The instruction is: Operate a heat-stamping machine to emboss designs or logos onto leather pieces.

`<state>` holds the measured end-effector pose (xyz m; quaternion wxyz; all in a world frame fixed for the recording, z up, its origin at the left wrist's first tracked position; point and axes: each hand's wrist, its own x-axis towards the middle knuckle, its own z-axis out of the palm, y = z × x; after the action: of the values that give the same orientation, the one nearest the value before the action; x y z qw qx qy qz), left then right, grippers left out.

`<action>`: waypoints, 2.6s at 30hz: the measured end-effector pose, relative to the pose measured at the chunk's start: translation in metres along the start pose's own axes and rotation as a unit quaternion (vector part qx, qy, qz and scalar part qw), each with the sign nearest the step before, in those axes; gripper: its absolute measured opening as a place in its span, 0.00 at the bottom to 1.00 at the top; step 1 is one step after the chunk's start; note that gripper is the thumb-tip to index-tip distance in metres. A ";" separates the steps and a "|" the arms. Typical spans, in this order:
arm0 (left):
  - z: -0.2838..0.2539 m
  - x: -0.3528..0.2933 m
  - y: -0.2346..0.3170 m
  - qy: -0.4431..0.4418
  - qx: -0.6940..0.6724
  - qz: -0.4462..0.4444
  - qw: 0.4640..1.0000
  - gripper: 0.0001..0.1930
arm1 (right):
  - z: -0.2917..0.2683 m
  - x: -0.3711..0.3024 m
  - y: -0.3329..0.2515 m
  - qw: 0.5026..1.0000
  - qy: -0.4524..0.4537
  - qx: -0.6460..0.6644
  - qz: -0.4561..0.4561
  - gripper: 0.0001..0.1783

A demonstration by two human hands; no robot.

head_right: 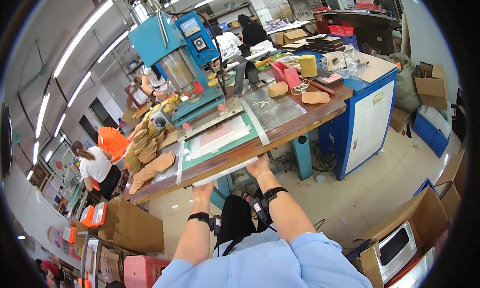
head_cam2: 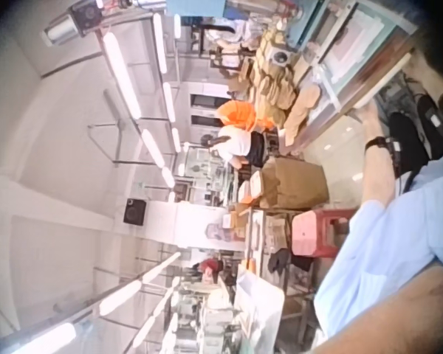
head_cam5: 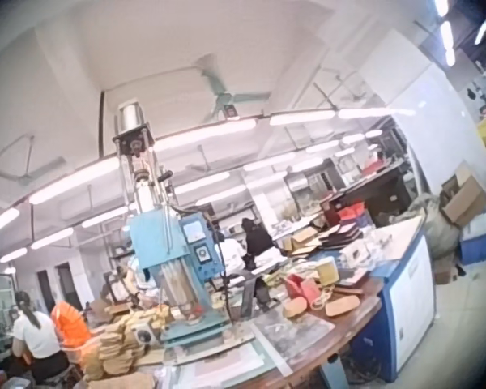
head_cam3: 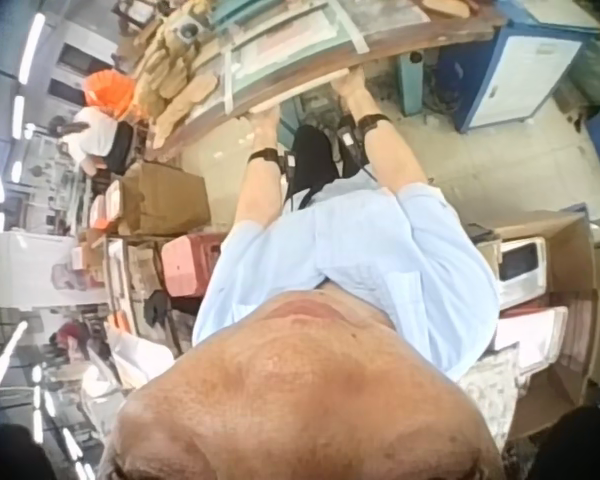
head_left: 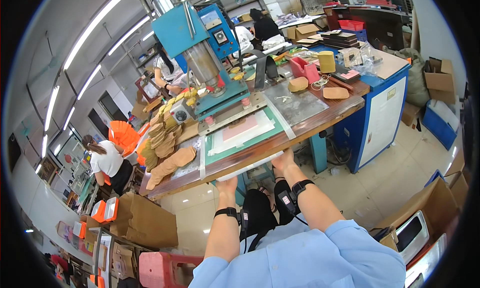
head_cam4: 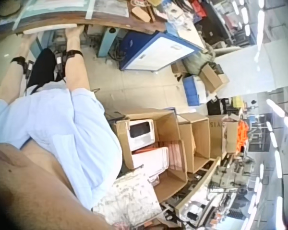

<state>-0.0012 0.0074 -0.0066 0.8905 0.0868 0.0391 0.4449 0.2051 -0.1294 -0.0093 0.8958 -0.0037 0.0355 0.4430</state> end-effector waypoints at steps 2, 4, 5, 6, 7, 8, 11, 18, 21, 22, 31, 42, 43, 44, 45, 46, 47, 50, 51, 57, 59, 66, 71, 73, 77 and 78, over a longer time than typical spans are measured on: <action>0.000 0.000 0.002 0.005 -0.007 0.003 1.000 0.25 | 0.007 -0.005 0.002 1.000 0.007 -0.006 0.000 0.22; -0.004 0.000 0.005 -0.003 -0.003 0.004 1.000 0.24 | 0.013 -0.011 0.004 1.000 0.015 -0.011 -0.001 0.22; -0.005 0.000 0.005 -0.005 -0.002 0.005 1.000 0.24 | 0.016 -0.014 0.005 1.000 0.020 -0.014 -0.002 0.23; -0.005 0.000 0.007 -0.005 -0.001 0.007 1.000 0.25 | 0.020 -0.017 0.006 1.000 0.025 -0.016 -0.003 0.23; -0.003 -0.001 0.005 -0.005 -0.002 0.006 1.000 0.25 | 0.020 -0.018 0.005 1.000 0.027 -0.016 0.000 0.23; 0.000 -0.002 0.005 -0.004 -0.002 0.006 1.000 0.25 | 0.021 -0.018 0.005 0.999 0.029 -0.015 0.003 0.23; 0.004 -0.004 0.001 -0.001 -0.001 0.006 1.000 0.25 | 0.021 -0.018 0.003 0.999 0.028 -0.019 0.002 0.22; 0.012 -0.010 -0.003 0.013 -0.008 0.014 1.000 0.25 | 0.018 -0.016 0.000 0.999 0.013 -0.045 0.006 0.24; 0.009 -0.010 -0.002 0.005 0.002 0.019 1.000 0.25 | 0.018 -0.016 0.002 0.999 0.002 -0.044 0.003 0.24; 0.007 -0.009 -0.001 -0.003 0.004 0.018 1.000 0.25 | 0.017 -0.015 0.002 0.999 0.005 -0.044 0.006 0.24; 0.004 -0.005 0.000 0.000 0.002 0.018 1.000 0.25 | 0.014 -0.014 0.001 0.998 0.010 -0.063 0.016 0.23; -0.011 0.005 0.006 -0.018 0.019 0.018 1.000 0.25 | 0.022 -0.019 0.004 0.998 0.024 -0.053 0.006 0.23; -0.012 0.005 0.007 -0.020 0.026 0.018 0.999 0.25 | 0.022 -0.019 0.004 0.998 0.029 -0.054 0.003 0.23; -0.013 0.006 0.007 -0.023 0.033 0.019 0.999 0.25 | 0.023 -0.020 0.004 0.998 0.034 -0.055 0.000 0.22; -0.014 0.006 0.007 -0.025 0.032 0.017 0.999 0.25 | 0.024 -0.020 0.004 0.998 0.039 -0.056 -0.002 0.22; -0.013 0.004 0.006 -0.024 0.031 0.018 0.999 0.25 | 0.023 -0.020 0.004 0.998 0.038 -0.055 -0.001 0.22; -0.011 0.003 0.005 -0.023 0.030 0.018 0.999 0.25 | 0.022 -0.020 0.003 0.998 0.037 -0.055 0.000 0.22; 0.004 -0.005 -0.002 -0.005 0.027 0.023 0.999 0.24 | 0.020 -0.019 0.001 0.998 0.028 -0.054 0.004 0.22; 0.011 -0.009 -0.005 0.007 0.026 0.026 0.999 0.24 | 0.020 -0.019 0.000 0.998 0.023 -0.054 0.005 0.22; 0.006 -0.006 0.001 0.004 -0.006 0.015 1.000 0.24 | 0.019 -0.017 0.002 0.998 0.022 -0.050 0.012 0.22; 0.007 -0.007 0.001 0.009 -0.012 0.012 1.000 0.25 | 0.018 -0.017 0.002 0.998 0.023 -0.049 0.014 0.22; 0.011 -0.009 -0.001 0.006 -0.017 0.007 1.000 0.25 | 0.016 -0.015 0.001 0.998 0.026 -0.051 0.005 0.22; 0.000 -0.003 0.003 -0.020 -0.001 0.008 1.000 0.25 | 0.021 -0.019 0.003 0.998 0.021 -0.052 -0.001 0.23; -0.004 -0.001 0.005 -0.036 -0.002 0.002 0.999 0.25 | 0.023 -0.021 0.004 0.998 0.023 -0.050 -0.001 0.23; -0.003 -0.001 0.004 -0.037 0.028 0.010 0.999 0.25 | 0.023 -0.020 0.004 0.998 0.030 -0.049 -0.003 0.24; -0.002 -0.002 0.002 -0.037 0.064 0.022 0.997 0.25 | 0.022 -0.019 0.003 0.998 0.030 -0.048 -0.005 0.24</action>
<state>-0.0042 0.0074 -0.0083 0.8741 0.1614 0.0325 0.4570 0.1925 -0.1418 0.0139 0.8952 -0.0601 0.0408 0.4396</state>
